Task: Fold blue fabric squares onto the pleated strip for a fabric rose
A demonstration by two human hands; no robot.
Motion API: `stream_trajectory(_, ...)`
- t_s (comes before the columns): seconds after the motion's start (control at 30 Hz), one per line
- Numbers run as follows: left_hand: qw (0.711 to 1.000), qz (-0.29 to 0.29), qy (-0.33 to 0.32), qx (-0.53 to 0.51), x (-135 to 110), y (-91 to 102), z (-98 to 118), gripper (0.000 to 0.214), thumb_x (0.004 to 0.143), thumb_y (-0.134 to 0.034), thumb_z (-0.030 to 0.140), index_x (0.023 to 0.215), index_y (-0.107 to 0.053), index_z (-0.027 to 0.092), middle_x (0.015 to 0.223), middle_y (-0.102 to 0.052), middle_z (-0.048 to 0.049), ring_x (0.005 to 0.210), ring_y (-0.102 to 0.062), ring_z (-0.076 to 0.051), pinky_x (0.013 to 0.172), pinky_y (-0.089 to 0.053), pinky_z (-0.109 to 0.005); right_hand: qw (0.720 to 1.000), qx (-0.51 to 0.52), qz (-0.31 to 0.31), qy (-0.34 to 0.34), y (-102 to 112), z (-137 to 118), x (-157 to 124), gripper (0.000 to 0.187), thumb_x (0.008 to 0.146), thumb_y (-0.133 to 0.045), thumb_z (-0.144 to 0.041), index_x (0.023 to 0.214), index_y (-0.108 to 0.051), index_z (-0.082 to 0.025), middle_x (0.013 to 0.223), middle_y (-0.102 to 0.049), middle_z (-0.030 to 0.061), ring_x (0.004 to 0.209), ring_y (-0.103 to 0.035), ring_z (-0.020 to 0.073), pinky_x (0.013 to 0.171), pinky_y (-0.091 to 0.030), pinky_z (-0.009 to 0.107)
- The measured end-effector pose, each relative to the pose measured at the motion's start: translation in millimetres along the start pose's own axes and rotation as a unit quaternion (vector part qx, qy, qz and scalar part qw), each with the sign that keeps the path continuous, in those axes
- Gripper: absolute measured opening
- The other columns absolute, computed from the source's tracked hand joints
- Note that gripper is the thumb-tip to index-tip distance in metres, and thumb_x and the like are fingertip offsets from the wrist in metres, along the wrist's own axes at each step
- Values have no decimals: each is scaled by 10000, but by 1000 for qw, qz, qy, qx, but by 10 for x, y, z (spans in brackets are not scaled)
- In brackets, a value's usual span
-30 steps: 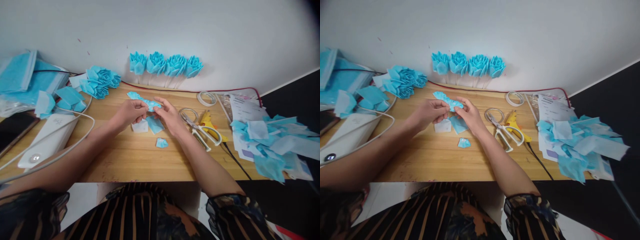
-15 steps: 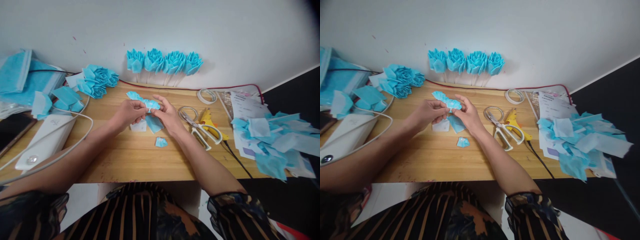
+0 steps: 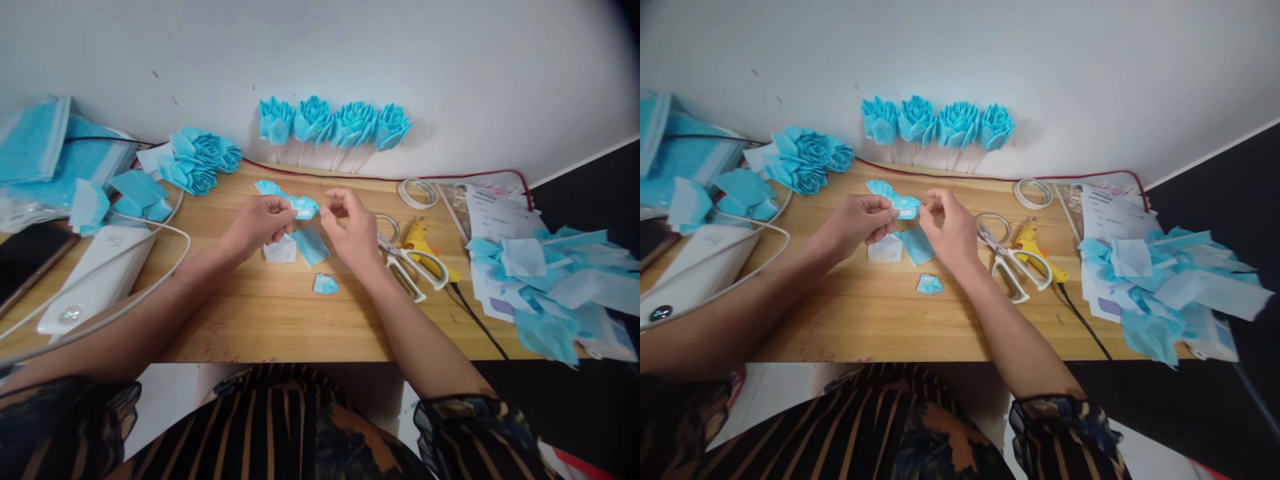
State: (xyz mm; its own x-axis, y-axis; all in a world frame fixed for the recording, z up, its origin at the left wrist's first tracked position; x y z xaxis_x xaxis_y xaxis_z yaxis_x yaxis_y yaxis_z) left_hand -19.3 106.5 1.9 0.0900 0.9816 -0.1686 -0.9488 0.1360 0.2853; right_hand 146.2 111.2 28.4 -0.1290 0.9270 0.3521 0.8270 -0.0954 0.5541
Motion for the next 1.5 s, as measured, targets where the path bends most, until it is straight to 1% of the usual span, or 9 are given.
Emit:
stream_trajectory(0.03,1000,1,1,3,-2,0,1,286,905,-567,149,621,-559,171,445,-490,37,399,-408,-65,426,-312,-209,998,-52,18,40,35,-103,-24,166,916,-559,-294,1040,-655,-240,952,-735,40,928,-663,224,906,-482,412)
stream_trajectory(0.1,1000,2,2,7,-4,-3,-2,290,909,-560,145,621,-560,172,449,-493,34,403,-414,-70,434,-320,-215,986,-128,18,102,10,-259,-74,152,954,-526,-289,932,-667,-237,926,-726,50,945,-645,235,907,-446,412)
stream_trajectory(0.17,1000,-2,0,5,-1,-11,-10,293,914,-555,146,623,-561,173,455,-498,31,406,-419,-72,437,-324,-218,977,-174,-5,125,-70,-310,-104,178,969,-522,-286,890,-676,-243,889,-725,46,925,-640,238,877,-423,402)
stream_trajectory(0.27,1000,-13,-6,-10,11,-29,-30,276,916,-554,138,642,-569,171,483,-522,26,404,-422,-71,424,-320,-218,971,-196,-24,131,-149,-295,-111,191,976,-527,-273,887,-694,-246,872,-735,38,901,-644,232,838,-405,381)
stream_trajectory(0.63,999,-44,-5,-17,16,-86,-30,310,914,-533,82,616,-572,157,441,-491,42,383,-396,-52,404,-300,-193,981,-157,-51,102,-200,-233,-72,158,938,-579,-272,858,-712,-240,861,-760,29,895,-666,228,845,-398,376)
stream_trajectory(0.8,999,-45,-11,-27,16,-87,-12,311,912,-533,60,617,-575,150,438,-494,47,380,-399,-45,397,-298,-175,987,-120,-48,93,-208,-193,-62,162,927,-585,-252,822,-707,-231,808,-739,12,812,-649,196,817,-409,351)
stream_trajectory(1.0,999,-47,-12,-23,6,-80,2,316,917,-535,59,615,-583,143,425,-486,50,376,-395,-43,398,-310,-164,991,-77,-49,99,-197,-186,-56,187,923,-574,-221,787,-701,-209,752,-703,8,740,-608,168,764,-408,316)
stream_trajectory(1.3,999,-41,-8,-25,4,-54,5,303,906,-542,57,619,-593,143,430,-488,52,377,-398,-46,397,-314,-166,991,-59,-52,113,-190,-213,-59,197,933,-572,-216,802,-718,-199,766,-714,22,736,-609,168,759,-411,314)
stream_trajectory(1.5,998,-47,-20,-22,-7,-68,41,288,871,-563,51,601,-593,144,418,-482,56,377,-394,-48,391,-297,-171,995,-43,-49,73,-194,-139,-40,186,904,-593,-246,744,-679,-208,724,-671,6,705,-579,156,722,-409,300)
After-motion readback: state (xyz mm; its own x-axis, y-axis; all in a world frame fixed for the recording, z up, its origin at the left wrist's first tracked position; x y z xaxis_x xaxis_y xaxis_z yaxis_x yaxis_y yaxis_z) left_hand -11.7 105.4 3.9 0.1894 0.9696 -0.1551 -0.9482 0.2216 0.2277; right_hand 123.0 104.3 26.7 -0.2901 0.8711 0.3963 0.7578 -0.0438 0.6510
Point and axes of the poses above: each hand's wrist, its own x-axis towards the middle knuckle, its own y-axis out of the back of the hand, z = x × y, the point moved 9 cm from there along x, towards the middle knuckle
